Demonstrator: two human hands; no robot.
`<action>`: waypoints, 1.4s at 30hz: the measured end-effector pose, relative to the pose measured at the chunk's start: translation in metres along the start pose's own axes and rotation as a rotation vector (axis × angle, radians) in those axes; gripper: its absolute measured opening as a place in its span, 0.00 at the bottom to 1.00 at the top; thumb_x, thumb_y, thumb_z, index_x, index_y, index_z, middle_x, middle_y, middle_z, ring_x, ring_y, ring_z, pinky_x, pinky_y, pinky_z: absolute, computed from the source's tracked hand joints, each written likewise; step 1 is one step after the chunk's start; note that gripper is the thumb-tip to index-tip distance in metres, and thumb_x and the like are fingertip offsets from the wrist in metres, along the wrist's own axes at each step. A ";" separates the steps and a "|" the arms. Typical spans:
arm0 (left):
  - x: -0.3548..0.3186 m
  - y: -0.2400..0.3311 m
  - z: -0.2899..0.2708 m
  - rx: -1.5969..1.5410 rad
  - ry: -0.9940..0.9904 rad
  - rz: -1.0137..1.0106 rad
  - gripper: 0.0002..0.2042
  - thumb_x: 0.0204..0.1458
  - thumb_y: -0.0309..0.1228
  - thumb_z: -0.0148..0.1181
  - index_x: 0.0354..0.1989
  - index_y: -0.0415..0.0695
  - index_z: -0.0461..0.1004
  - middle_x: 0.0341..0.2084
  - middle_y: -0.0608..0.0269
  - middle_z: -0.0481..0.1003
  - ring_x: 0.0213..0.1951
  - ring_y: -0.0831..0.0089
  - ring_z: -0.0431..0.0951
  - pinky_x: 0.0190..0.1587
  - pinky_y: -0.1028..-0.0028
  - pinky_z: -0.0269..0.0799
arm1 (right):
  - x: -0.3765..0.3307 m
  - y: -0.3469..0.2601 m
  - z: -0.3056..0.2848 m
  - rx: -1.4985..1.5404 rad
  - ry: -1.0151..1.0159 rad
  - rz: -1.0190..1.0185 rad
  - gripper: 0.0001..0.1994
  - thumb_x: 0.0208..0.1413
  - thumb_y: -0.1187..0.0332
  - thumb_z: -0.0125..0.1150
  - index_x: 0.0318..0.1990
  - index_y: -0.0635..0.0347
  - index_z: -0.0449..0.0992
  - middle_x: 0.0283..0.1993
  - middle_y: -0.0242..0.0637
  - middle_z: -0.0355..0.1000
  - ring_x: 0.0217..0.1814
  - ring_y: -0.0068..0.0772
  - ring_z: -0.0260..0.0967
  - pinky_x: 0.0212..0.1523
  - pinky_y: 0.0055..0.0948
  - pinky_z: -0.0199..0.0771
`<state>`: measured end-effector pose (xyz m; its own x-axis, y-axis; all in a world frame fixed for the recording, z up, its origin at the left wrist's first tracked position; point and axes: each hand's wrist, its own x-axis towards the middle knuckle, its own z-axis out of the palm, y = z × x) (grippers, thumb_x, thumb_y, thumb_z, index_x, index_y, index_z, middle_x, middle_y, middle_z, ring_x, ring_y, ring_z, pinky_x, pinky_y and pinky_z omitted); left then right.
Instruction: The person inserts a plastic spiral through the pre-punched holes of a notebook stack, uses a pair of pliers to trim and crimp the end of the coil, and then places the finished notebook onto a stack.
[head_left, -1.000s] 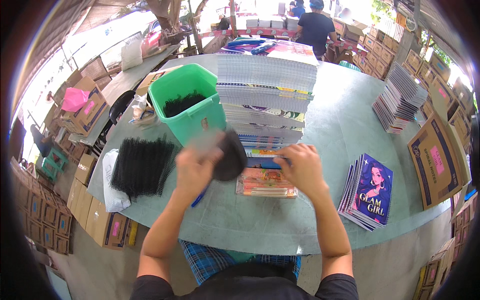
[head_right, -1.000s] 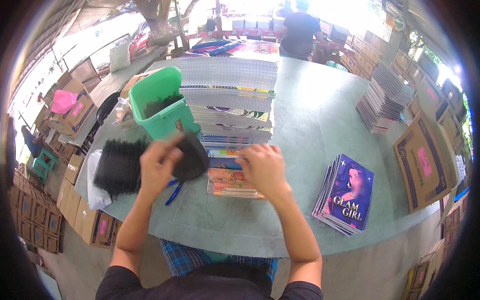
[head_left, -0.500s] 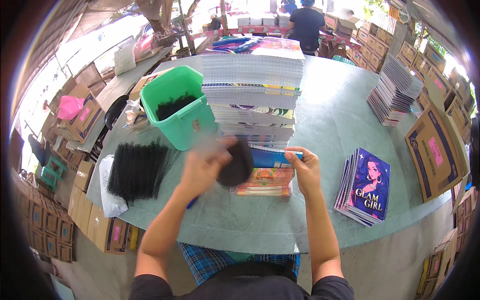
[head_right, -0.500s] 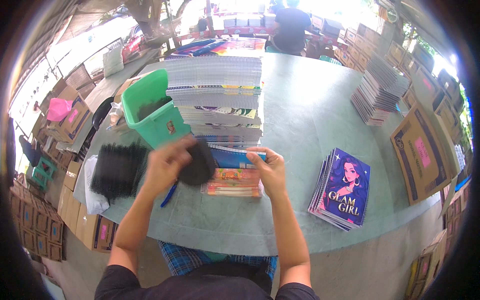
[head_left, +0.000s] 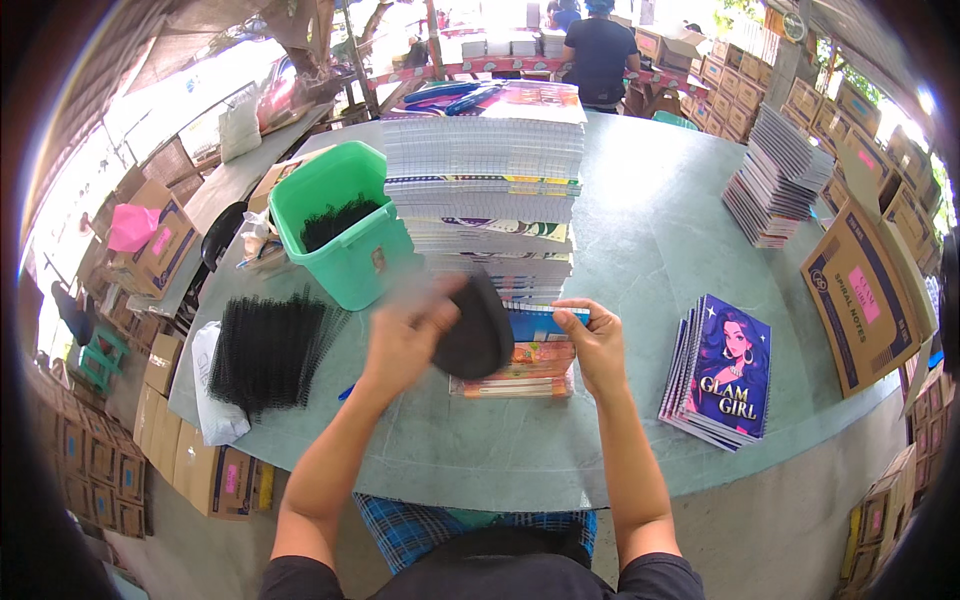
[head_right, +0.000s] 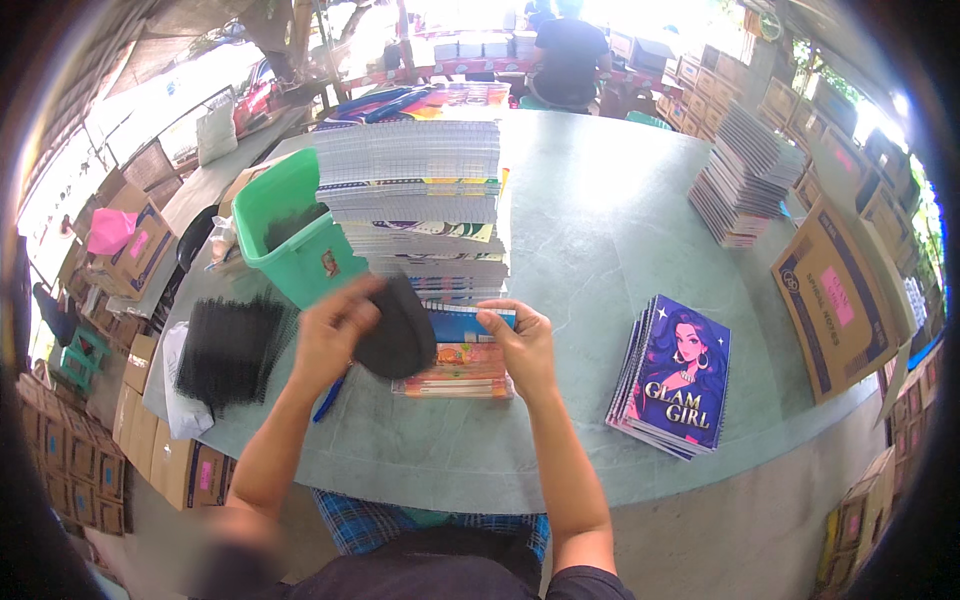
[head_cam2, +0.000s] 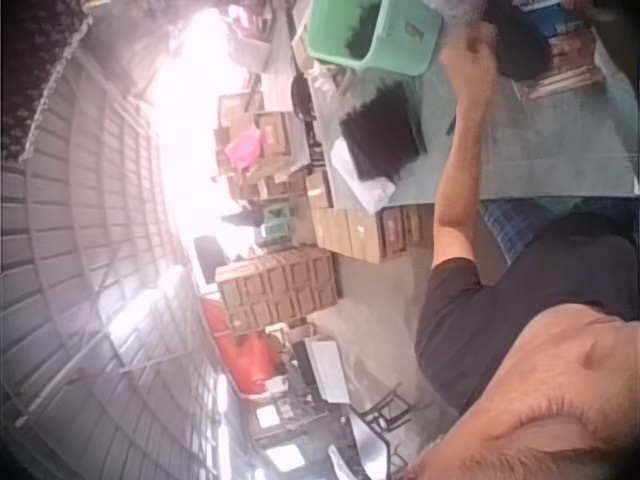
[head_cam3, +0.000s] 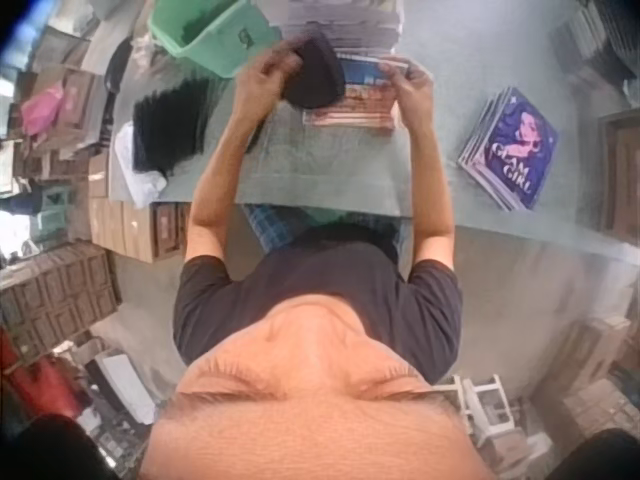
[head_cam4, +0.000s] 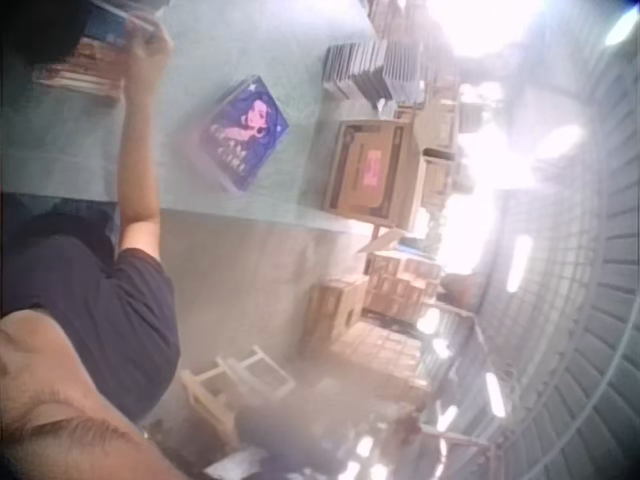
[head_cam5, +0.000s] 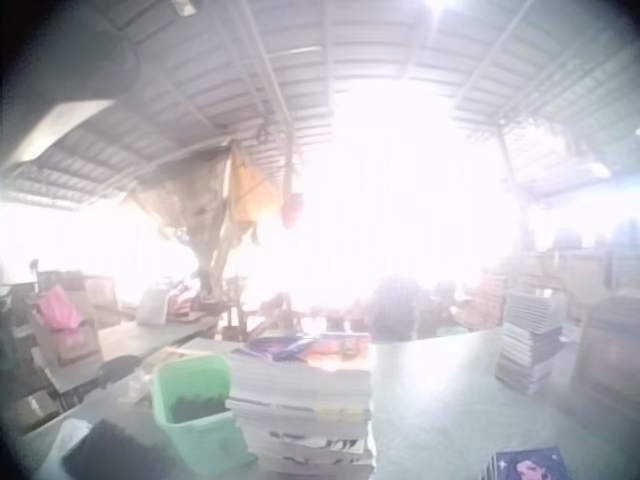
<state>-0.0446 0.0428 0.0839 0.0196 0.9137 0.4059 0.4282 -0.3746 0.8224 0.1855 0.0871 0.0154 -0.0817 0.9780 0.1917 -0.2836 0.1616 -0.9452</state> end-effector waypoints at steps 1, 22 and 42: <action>0.003 0.013 0.000 -0.190 0.195 -0.123 0.16 0.51 0.26 0.55 0.49 0.50 0.74 0.35 0.53 0.75 0.39 0.62 0.74 0.47 0.68 0.66 | -0.002 -0.004 0.005 0.041 -0.003 0.001 0.08 0.52 0.72 0.62 0.37 0.67 0.76 0.30 0.31 0.74 0.30 0.14 0.67 0.31 0.15 0.67; -0.001 0.013 0.044 0.050 -0.086 0.082 0.16 0.51 0.24 0.55 0.49 0.46 0.73 0.35 0.53 0.76 0.36 0.61 0.75 0.41 0.70 0.70 | -0.005 -0.010 0.006 0.130 -0.017 0.029 0.26 0.62 0.51 0.44 0.40 0.70 0.76 0.25 0.28 0.68 0.23 0.12 0.54 0.24 0.16 0.51; -0.040 0.007 0.074 0.572 -0.020 0.466 0.15 0.50 0.37 0.57 0.42 0.40 0.74 0.39 0.54 0.71 0.43 0.56 0.70 0.44 0.60 0.65 | -0.011 -0.006 -0.004 -0.008 -0.139 -0.197 0.07 0.53 0.78 0.56 0.39 0.68 0.75 0.42 0.40 0.75 0.44 0.22 0.70 0.43 0.20 0.71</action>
<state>0.0246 0.0150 0.0440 0.3289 0.6847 0.6504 0.7754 -0.5890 0.2279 0.1918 0.0759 0.0182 -0.1562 0.9003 0.4062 -0.2990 0.3489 -0.8882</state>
